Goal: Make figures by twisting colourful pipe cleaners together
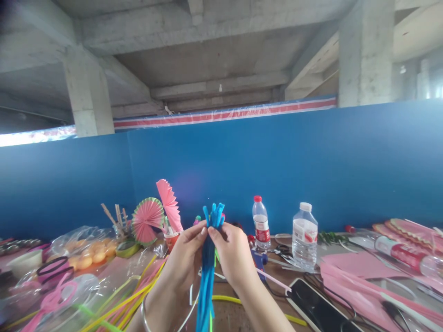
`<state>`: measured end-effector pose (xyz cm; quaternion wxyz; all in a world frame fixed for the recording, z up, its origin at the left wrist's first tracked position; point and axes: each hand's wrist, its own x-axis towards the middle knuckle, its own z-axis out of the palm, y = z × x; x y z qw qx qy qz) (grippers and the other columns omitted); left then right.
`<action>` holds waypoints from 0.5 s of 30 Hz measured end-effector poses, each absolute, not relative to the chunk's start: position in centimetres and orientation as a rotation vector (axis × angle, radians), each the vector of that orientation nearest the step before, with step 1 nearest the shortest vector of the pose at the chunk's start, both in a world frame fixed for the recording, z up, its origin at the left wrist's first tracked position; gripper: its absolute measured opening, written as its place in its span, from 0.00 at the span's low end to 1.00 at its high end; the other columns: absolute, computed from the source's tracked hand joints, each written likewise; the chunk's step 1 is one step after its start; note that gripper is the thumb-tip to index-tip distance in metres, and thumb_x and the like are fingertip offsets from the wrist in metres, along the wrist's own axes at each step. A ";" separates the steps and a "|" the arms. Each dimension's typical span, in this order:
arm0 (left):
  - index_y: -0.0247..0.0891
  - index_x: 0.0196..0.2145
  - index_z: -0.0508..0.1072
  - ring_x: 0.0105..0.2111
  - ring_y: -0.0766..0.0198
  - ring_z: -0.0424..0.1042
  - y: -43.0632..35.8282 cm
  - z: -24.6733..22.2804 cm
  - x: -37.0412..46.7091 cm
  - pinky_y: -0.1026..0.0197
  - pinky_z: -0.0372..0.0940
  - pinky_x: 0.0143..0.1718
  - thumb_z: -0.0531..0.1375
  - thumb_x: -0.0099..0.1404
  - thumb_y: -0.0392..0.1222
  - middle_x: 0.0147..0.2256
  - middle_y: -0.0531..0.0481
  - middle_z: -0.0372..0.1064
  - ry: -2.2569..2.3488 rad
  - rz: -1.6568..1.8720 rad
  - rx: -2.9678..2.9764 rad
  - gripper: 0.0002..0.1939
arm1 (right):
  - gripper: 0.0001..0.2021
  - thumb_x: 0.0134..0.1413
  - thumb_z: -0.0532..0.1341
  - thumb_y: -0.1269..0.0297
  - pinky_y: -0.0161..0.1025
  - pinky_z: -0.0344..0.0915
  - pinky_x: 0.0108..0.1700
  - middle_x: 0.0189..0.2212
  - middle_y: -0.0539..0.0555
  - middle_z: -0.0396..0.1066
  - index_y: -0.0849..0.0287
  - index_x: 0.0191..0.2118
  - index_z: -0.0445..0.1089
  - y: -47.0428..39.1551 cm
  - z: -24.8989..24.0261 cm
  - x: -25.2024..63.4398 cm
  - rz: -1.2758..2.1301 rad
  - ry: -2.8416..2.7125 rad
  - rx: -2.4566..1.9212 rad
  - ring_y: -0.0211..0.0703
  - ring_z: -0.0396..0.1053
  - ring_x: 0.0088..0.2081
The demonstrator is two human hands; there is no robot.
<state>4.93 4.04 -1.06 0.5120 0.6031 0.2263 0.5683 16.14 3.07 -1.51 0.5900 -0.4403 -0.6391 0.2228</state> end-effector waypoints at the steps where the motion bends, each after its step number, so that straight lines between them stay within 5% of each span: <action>1: 0.35 0.38 0.73 0.32 0.62 0.69 4.1 -1.3 5.2 0.62 0.61 0.37 0.57 0.58 0.41 0.30 0.47 0.71 0.486 1.324 1.320 0.11 | 0.14 0.52 0.52 0.57 0.33 0.57 0.26 0.20 0.50 0.66 0.61 0.26 0.68 3.1 -1.5 16.2 0.516 -1.474 -1.011 0.41 0.63 0.26; 5: 0.33 0.33 0.74 0.27 0.63 0.70 4.4 -1.8 5.8 0.62 0.63 0.33 0.62 0.53 0.39 0.25 0.48 0.71 0.383 1.300 1.022 0.09 | 0.11 0.51 0.54 0.59 0.33 0.59 0.30 0.23 0.51 0.68 0.60 0.32 0.70 3.1 -1.3 16.2 0.513 -1.454 -0.965 0.42 0.65 0.29; 10: 0.33 0.32 0.75 0.21 0.67 0.68 4.8 -1.8 5.1 0.64 0.63 0.28 0.63 0.51 0.40 0.22 0.49 0.71 0.449 1.289 1.081 0.10 | 0.14 0.48 0.56 0.55 0.32 0.55 0.22 0.18 0.49 0.65 0.62 0.28 0.71 3.2 -1.3 16.4 0.624 -1.435 -0.980 0.38 0.61 0.22; 15: 0.34 0.30 0.76 0.28 0.66 0.67 5.3 -0.9 3.3 0.66 0.61 0.31 0.63 0.50 0.37 0.27 0.50 0.69 0.584 1.388 1.546 0.07 | 0.14 0.46 0.57 0.56 0.31 0.53 0.20 0.19 0.49 0.66 0.63 0.29 0.71 3.2 -1.2 16.7 0.833 -1.465 -0.908 0.35 0.59 0.19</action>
